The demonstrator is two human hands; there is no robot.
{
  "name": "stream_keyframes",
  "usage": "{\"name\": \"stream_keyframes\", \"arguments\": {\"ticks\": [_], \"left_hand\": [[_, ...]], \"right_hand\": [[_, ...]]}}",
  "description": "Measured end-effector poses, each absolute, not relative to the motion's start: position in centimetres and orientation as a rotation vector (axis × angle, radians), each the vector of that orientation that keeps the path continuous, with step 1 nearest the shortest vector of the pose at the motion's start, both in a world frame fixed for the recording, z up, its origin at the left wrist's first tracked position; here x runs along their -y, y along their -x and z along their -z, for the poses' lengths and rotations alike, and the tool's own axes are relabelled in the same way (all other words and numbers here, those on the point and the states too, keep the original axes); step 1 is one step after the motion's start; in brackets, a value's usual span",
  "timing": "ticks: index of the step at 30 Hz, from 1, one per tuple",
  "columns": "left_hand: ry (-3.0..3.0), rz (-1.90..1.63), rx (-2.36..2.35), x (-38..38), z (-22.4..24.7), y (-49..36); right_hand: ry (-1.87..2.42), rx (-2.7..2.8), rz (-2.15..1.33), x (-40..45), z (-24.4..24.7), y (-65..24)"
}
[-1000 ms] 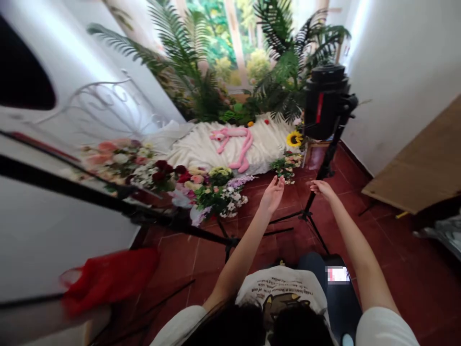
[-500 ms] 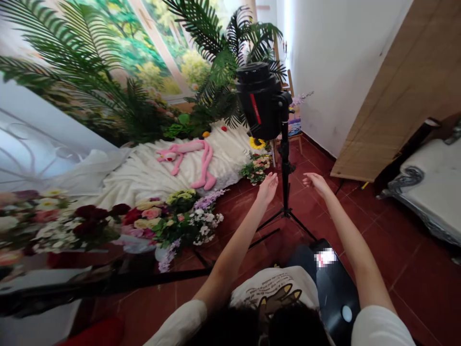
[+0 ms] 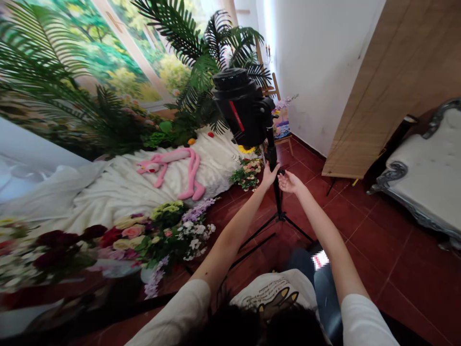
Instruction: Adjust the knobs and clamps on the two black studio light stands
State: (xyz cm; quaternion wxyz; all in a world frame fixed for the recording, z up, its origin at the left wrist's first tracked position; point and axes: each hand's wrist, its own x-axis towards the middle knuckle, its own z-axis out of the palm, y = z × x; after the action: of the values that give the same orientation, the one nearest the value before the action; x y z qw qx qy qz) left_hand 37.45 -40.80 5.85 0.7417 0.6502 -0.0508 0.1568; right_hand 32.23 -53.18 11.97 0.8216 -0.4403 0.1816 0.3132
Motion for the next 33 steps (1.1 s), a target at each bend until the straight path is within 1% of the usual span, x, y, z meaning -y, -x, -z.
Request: {"name": "stream_keyframes", "arguments": {"ticks": [5, 11, 16, 20, 23, 27, 29, 31, 33], "left_hand": [[-1.463, -0.329, 0.108, 40.8, -5.6, -37.3], [-1.456, -0.311, 0.102, 40.7, -6.0, -36.8], [-1.506, -0.287, 0.096, 40.6, -6.3, -36.7], [-1.556, -0.256, 0.089, 40.5, -6.2, -37.1], [-1.562, -0.236, 0.089, 40.3, -6.2, -37.2], [-1.559, -0.205, 0.086, 40.1, -6.2, -37.0], [-1.552, -0.211, 0.086, 40.1, -6.2, -36.9], [-1.546, -0.227, 0.089, 40.2, -6.2, -36.9], [-1.545, -0.237, 0.089, 40.3, -6.2, -36.9]], "right_hand": [[0.953, -0.42, -0.716, 53.2, -12.2, -32.9], [0.708, -0.554, -0.702, 53.0, -12.4, -33.3], [0.598, -0.583, -0.733, 53.1, -12.7, -33.2], [0.641, -0.575, -0.709, 53.1, -12.2, -33.4], [1.019, -0.496, -0.545, 53.0, -11.3, -33.9], [1.841, -0.142, 0.015, 53.4, -10.3, -34.3], [2.145, 0.142, 0.24, 53.8, -9.9, -34.0], [2.337, 0.358, 0.337, 54.1, -9.5, -33.3], [2.436, 0.445, 0.338, 54.4, -8.9, -32.7]]}}
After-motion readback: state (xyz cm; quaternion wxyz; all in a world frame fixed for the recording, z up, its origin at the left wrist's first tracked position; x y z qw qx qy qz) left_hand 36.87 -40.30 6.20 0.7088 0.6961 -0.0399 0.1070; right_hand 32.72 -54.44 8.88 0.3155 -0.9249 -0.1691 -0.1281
